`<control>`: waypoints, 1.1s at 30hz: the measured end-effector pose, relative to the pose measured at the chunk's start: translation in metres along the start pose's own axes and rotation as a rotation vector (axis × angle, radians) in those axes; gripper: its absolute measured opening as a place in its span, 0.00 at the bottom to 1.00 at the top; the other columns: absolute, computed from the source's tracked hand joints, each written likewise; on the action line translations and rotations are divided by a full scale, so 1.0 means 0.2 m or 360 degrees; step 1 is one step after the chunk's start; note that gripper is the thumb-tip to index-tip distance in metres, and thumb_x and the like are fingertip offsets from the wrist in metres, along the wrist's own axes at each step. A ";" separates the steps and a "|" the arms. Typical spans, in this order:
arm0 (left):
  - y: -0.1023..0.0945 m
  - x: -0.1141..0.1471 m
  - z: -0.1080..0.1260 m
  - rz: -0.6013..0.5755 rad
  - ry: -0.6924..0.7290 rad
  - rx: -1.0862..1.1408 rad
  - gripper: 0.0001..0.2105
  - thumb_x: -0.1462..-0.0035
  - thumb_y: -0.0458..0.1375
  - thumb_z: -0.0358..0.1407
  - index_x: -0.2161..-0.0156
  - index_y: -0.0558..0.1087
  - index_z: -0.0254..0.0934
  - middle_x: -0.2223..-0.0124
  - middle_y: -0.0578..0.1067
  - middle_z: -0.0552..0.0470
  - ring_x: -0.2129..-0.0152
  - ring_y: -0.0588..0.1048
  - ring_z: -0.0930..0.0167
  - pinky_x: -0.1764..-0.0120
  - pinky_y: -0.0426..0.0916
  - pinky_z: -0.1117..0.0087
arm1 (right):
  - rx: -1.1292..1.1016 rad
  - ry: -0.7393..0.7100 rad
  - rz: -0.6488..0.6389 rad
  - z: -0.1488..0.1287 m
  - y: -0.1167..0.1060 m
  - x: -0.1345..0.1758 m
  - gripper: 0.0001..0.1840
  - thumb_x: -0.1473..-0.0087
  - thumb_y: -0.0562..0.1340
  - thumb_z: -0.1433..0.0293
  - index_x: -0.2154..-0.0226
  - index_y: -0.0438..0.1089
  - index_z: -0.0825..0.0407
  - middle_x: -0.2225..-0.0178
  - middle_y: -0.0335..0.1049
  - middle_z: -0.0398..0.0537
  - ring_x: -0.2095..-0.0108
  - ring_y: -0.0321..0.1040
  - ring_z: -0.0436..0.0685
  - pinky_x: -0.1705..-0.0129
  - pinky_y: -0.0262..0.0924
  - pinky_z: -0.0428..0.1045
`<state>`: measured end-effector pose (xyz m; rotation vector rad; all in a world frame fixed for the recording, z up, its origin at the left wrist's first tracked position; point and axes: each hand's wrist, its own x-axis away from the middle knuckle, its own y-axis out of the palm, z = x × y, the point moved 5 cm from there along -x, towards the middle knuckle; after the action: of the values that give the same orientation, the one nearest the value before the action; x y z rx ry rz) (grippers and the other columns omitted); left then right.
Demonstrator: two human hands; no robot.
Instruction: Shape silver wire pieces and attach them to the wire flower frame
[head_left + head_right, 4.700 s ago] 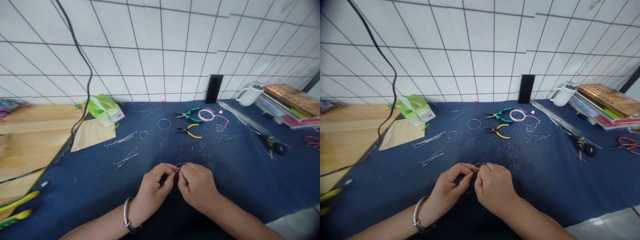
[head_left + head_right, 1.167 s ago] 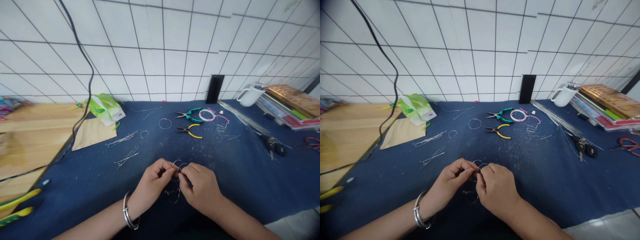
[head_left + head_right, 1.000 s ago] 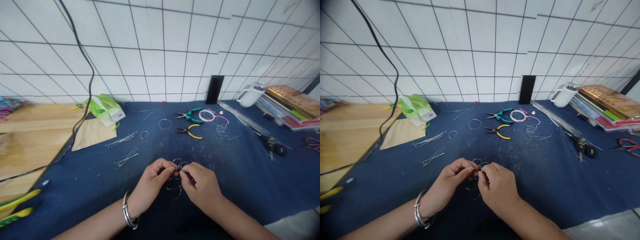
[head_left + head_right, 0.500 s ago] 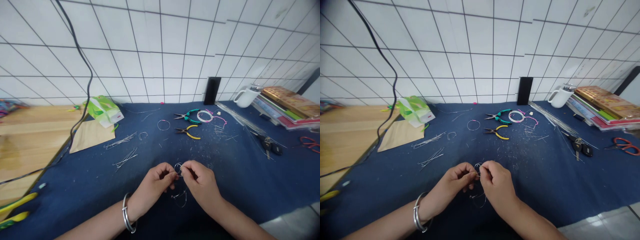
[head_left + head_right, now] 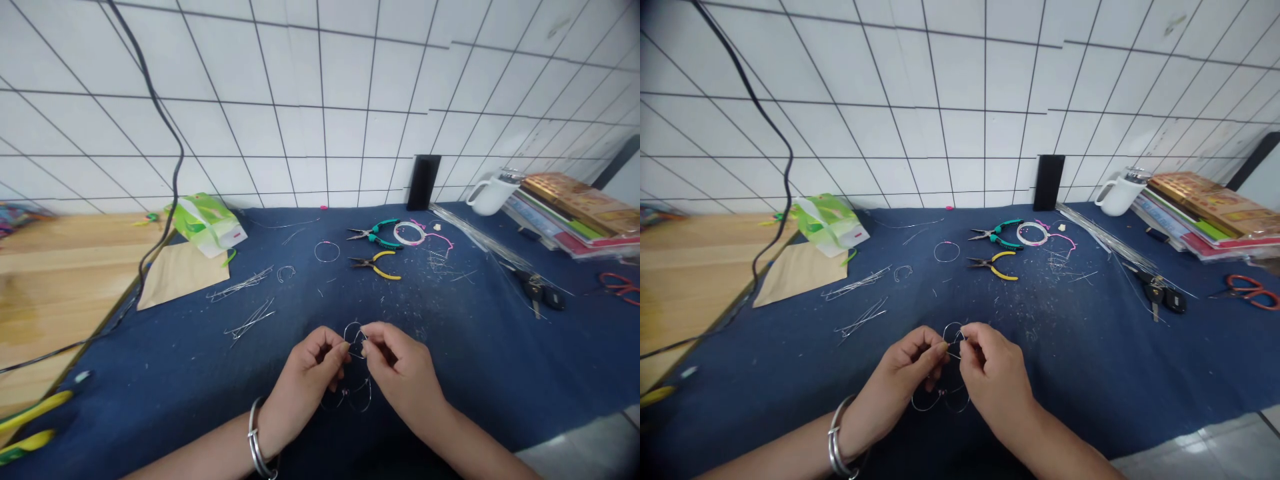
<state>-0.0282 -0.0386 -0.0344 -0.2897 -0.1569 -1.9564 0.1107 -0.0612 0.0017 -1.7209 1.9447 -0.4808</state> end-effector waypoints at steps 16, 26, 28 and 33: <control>0.01 0.04 0.00 0.0137 0.0119 -0.0157 0.10 0.43 0.51 0.40 0.70 0.63 0.36 0.77 0.66 0.57 0.81 0.66 0.76 0.76 0.62 0.75 | 0.0196 -0.0106 0.0116 0.01 0.02 0.03 0.10 0.50 0.56 0.76 0.64 0.68 0.50 0.72 0.71 0.41 0.72 0.69 0.50 0.68 0.61 0.45; 0.00 0.05 0.02 0.0190 0.0370 -0.0484 0.09 0.42 0.51 0.37 0.71 0.64 0.36 0.76 0.66 0.56 0.79 0.65 0.75 0.74 0.62 0.74 | 0.0410 -0.0448 0.0244 -0.03 0.02 0.05 0.10 0.49 0.54 0.78 0.66 0.69 0.53 0.77 0.66 0.43 0.76 0.64 0.49 0.71 0.58 0.45; 0.00 0.05 0.02 0.0198 0.0415 -0.0534 0.08 0.42 0.50 0.36 0.71 0.64 0.36 0.76 0.66 0.56 0.79 0.65 0.75 0.74 0.62 0.74 | 0.0475 -0.0485 0.0257 -0.04 0.03 0.06 0.10 0.49 0.54 0.79 0.67 0.69 0.54 0.78 0.64 0.42 0.77 0.62 0.49 0.72 0.57 0.45; 0.00 0.05 0.02 0.0221 0.0489 -0.0638 0.08 0.43 0.51 0.35 0.71 0.65 0.36 0.75 0.67 0.55 0.78 0.65 0.75 0.73 0.62 0.74 | 0.0659 -0.0557 0.0276 -0.06 0.04 0.07 0.10 0.47 0.53 0.78 0.75 0.66 0.54 0.81 0.61 0.42 0.80 0.59 0.49 0.74 0.54 0.46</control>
<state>-0.0311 -0.0468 -0.0267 -0.2476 0.4485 -1.8573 0.0966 -0.0756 0.0050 -1.2665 1.5926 -0.4458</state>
